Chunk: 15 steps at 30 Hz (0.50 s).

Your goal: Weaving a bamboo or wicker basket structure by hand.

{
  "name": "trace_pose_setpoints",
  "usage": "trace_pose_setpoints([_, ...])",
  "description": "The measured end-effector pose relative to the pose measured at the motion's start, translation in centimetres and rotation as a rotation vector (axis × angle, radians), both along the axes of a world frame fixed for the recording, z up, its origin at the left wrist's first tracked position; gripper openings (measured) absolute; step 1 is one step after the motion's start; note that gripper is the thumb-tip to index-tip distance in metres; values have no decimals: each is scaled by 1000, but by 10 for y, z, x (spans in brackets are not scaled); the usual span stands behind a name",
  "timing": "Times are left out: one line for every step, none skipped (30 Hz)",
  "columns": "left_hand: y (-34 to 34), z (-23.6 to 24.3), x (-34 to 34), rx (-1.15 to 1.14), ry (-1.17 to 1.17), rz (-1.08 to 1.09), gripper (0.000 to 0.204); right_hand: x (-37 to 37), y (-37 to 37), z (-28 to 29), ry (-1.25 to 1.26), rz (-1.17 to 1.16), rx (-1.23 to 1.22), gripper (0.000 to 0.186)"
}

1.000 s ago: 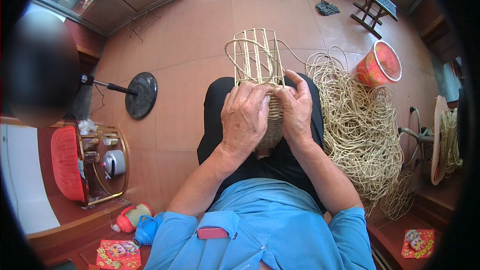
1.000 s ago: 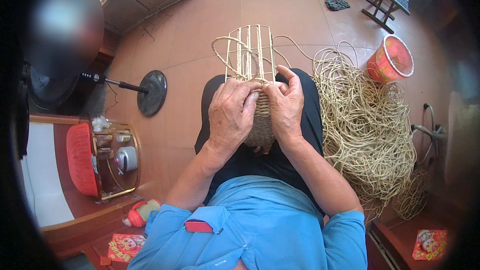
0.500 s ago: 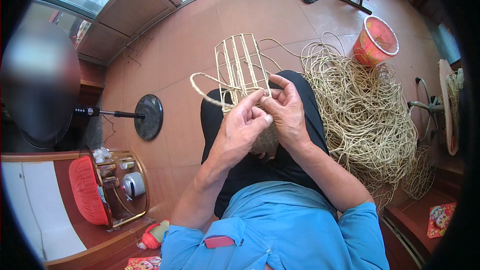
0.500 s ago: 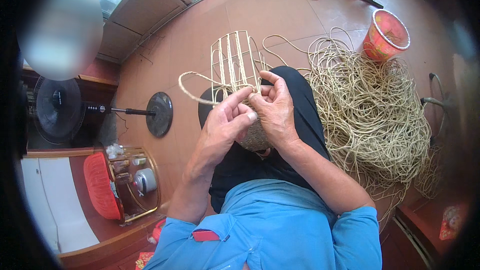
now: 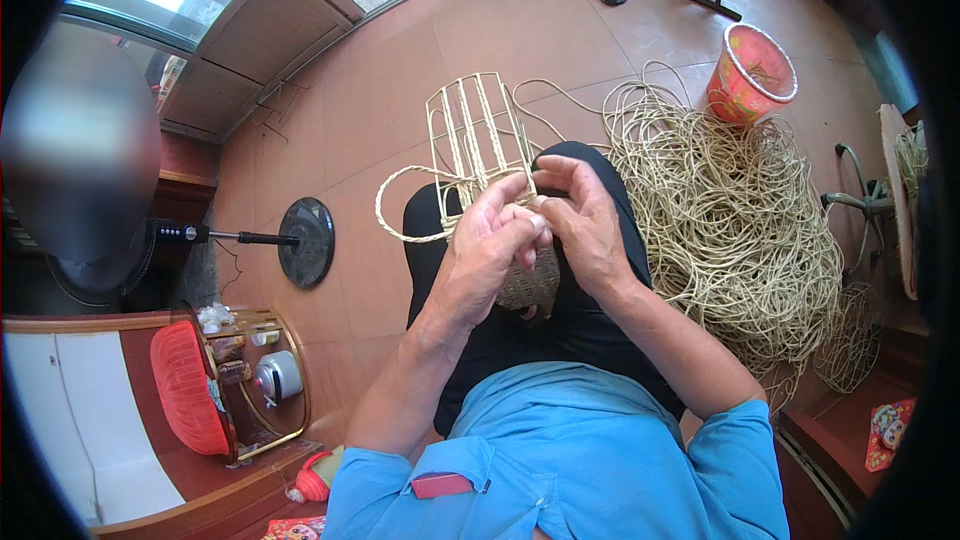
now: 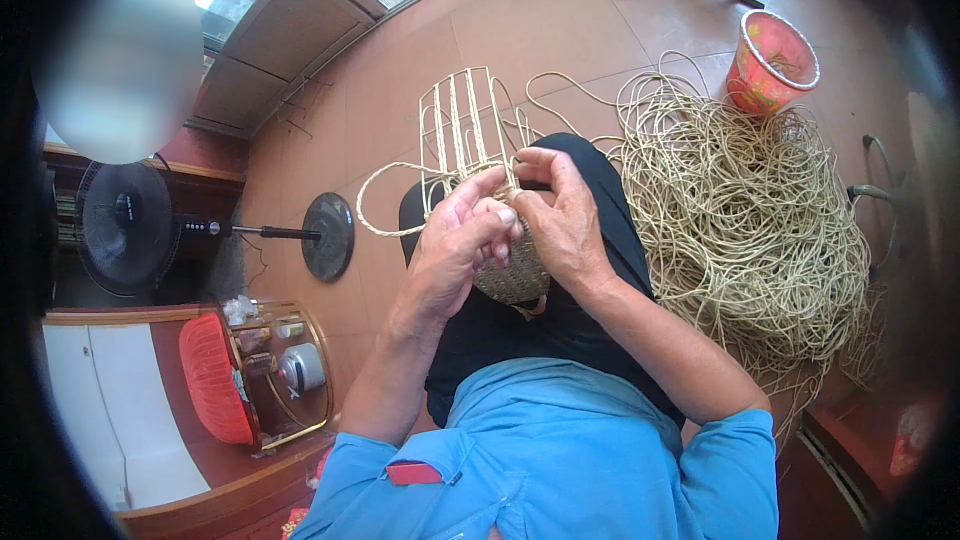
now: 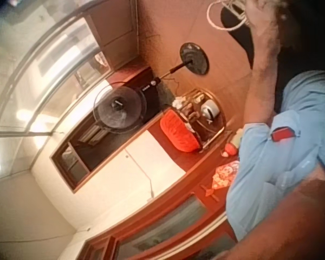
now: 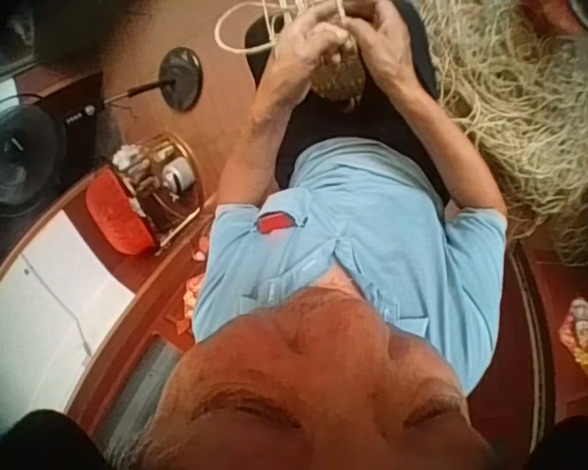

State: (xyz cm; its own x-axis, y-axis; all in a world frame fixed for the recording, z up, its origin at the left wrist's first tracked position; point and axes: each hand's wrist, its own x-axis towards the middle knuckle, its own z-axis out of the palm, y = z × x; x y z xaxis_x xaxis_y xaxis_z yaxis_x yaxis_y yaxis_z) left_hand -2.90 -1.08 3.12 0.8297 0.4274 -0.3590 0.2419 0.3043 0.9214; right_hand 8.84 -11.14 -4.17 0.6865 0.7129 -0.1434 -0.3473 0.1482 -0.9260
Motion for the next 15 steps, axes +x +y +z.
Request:
trace_pose_setpoints([1, -2, 0, -39, -21, 40, 75, 4, -2, 1, -116, -15, -38, 50])
trace_pose_setpoints([1, -5, 0, -78, -43, 81, 75, 10, -2, 3, -50, -18, -37, 50])
trace_pose_setpoints([3, -9, 0, -78, -46, 85, 75, 15, -3, 8, -50, -15, -22, 50])
trace_pose_setpoints([6, -13, -1, -152, -68, 110, 75, 23, -3, 12, -130, 22, -40, 50])
trace_pose_setpoints([7, -14, 0, -227, -91, 131, 75, 31, -3, 14, -209, 56, -58, 50])
trace_pose_setpoints([6, -12, 0, -227, -95, 132, 75, 39, -1, 12, -212, 57, -58, 50])
trace_pose_setpoints([5, -10, 1, -229, -91, 120, 74, 46, 2, 10, -198, 140, -61, 49])
trace_pose_setpoints([4, -7, 1, -230, -88, 111, 73, 52, 5, 9, -185, 226, -63, 49])
trace_pose_setpoints([4, -6, 0, -229, -93, 114, 73, 57, 6, 10, -189, 229, -62, 49])
trace_pose_setpoints([3, -5, -1, -212, -83, 98, 75, 61, 6, 12, -191, 273, -80, 49])
trace_pose_setpoints([3, -4, -2, -195, -73, 83, 77, 65, 7, 13, -195, 317, -99, 50])
trace_pose_setpoints([0, -6, -3, -194, -78, 87, 77, 69, 7, 16, -158, 330, -105, 52])
trace_pose_setpoints([-4, -10, -2, -106, -80, 68, 80, 70, 8, 18, -162, 334, -105, 52])
trace_pose_setpoints([-7, -12, -2, -19, -81, 48, 84, 70, 8, 21, -124, 368, -134, 51])
trace_pose_setpoints([-10, -14, -2, -21, -83, 52, 84, 71, 9, 22, -86, 402, -163, 51])
